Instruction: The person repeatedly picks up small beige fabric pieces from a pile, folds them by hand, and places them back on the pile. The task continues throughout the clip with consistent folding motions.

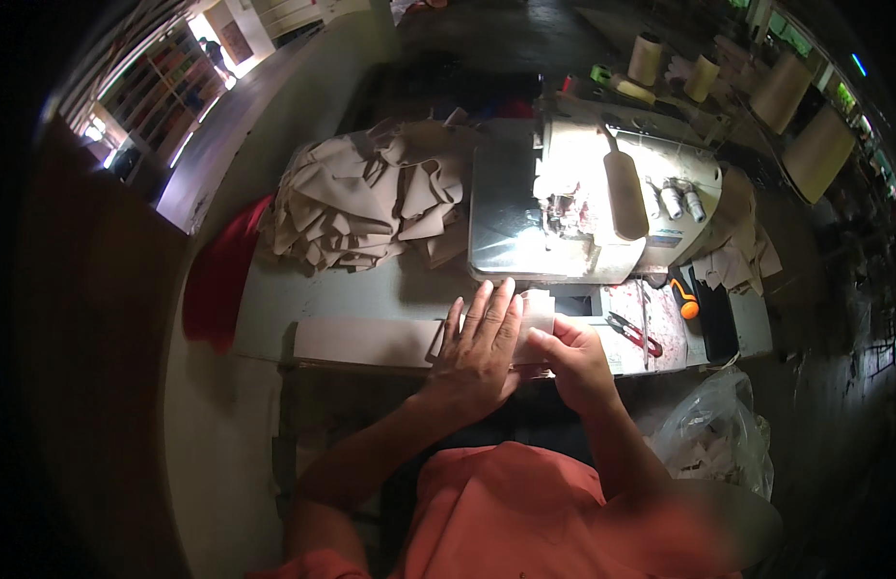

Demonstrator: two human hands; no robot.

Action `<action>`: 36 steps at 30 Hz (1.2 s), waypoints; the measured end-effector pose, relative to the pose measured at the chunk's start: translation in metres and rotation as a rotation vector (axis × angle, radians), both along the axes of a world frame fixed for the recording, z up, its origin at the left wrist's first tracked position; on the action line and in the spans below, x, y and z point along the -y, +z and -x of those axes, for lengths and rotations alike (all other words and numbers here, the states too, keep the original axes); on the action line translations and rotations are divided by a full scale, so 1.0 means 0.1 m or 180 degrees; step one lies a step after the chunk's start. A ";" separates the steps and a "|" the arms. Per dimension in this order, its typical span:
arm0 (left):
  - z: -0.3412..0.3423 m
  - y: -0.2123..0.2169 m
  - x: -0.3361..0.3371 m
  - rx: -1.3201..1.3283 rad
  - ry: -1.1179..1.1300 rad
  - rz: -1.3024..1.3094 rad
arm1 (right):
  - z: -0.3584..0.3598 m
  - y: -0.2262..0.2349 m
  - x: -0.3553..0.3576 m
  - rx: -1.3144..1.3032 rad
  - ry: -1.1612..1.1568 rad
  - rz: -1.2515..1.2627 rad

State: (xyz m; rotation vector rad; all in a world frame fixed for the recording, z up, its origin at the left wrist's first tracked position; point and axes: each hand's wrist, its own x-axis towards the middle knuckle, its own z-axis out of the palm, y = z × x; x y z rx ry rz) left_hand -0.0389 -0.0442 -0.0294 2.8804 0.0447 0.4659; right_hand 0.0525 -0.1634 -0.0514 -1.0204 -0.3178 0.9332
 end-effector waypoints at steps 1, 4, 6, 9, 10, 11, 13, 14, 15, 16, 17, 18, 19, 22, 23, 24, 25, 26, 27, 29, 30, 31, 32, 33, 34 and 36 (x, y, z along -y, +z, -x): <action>-0.02 -0.02 -0.03 0.0034 -0.0173 0.0329 | -0.01 -0.01 0.02 0.0233 0.0041 -0.0042; -0.12 0.04 -0.25 -0.0253 -0.0316 0.1752 | -0.02 0.03 0.04 0.0364 0.0066 0.0010; -0.23 -0.01 -0.35 -0.0801 -0.0549 0.3542 | -0.02 0.09 0.07 0.0659 0.0212 0.0175; -0.30 -0.10 -0.37 -0.1292 -0.0760 0.5028 | -0.02 0.15 0.14 0.1167 0.0351 0.0547; -0.30 -0.07 -0.39 -0.1416 -0.0701 0.5086 | -0.02 0.17 0.15 0.1305 0.0376 0.0674; -0.30 -0.03 -0.39 -0.1551 -0.0643 0.5150 | -0.02 0.18 0.16 0.1434 0.0397 0.0811; -0.29 0.06 -0.35 -0.1186 -0.0301 0.4945 | -0.03 0.18 0.17 0.1539 0.0298 0.0869; -0.28 0.05 -0.35 -0.1021 -0.0274 0.4669 | -0.03 0.19 0.17 0.1605 0.0264 0.0887; -0.28 0.04 -0.35 -0.0856 -0.0247 0.4391 | -0.02 0.18 0.16 0.1494 0.0131 0.0822; -0.28 0.07 -0.35 -0.0653 -0.0287 0.4107 | -0.01 0.16 0.16 0.1383 0.0000 0.0756; -0.28 0.08 -0.34 -0.0502 -0.0296 0.4020 | 0.00 0.14 0.15 0.1265 -0.0127 0.0692; -0.28 0.09 -0.32 -0.0352 -0.0306 0.3931 | 0.00 0.17 0.14 0.1218 -0.0160 0.0665; -0.28 0.09 -0.32 -0.0204 -0.0316 0.3841 | 0.00 0.23 0.12 0.1171 -0.0193 0.0638; -0.37 0.11 -0.35 -0.0217 -0.0177 0.3894 | -0.09 0.22 0.09 0.1113 -0.0220 0.0586; -0.42 0.14 -0.35 -0.0228 -0.0107 0.3738 | -0.14 0.19 0.08 0.1111 -0.0208 0.0574; -0.50 0.17 -0.35 -0.0238 -0.0039 0.3582 | -0.17 0.17 0.05 0.0990 -0.0307 0.0467; -0.58 0.19 -0.36 -0.0248 0.0028 0.3426 | -0.20 0.15 0.00 0.0870 -0.0407 0.0360; -0.68 0.17 -0.39 0.0128 -0.0161 0.2611 | -0.24 0.12 -0.04 0.0744 -0.0500 0.0260; -0.76 0.22 -0.39 0.0190 -0.0119 0.2104 | -0.31 0.01 -0.11 0.0770 -0.0585 -0.0015; -0.94 0.09 -0.43 0.0739 -0.0301 0.1866 | -0.37 -0.02 -0.17 0.0894 -0.0711 0.0114; -0.98 0.04 -0.48 0.0684 -0.0521 0.1329 | -0.36 -0.06 -0.20 0.0857 -0.0810 0.0056; -0.96 0.00 -0.51 0.0701 -0.0625 0.0933 | -0.31 -0.12 -0.21 0.0822 -0.0908 -0.0004; -0.95 -0.05 -0.50 0.0683 -0.0748 0.0557 | -0.28 -0.20 -0.19 0.0756 -0.1028 -0.0041; -0.92 -0.09 -0.48 0.0671 -0.0865 0.0179 | -0.24 -0.25 -0.17 0.0640 -0.1021 -0.0113; -0.87 -0.08 -0.44 0.0415 -0.0647 0.0256 | -0.21 -0.28 -0.14 0.0524 -0.1016 -0.0185; -0.90 -0.09 -0.49 0.0211 -0.0569 0.0327 | -0.19 -0.31 -0.11 0.0505 -0.0935 -0.0174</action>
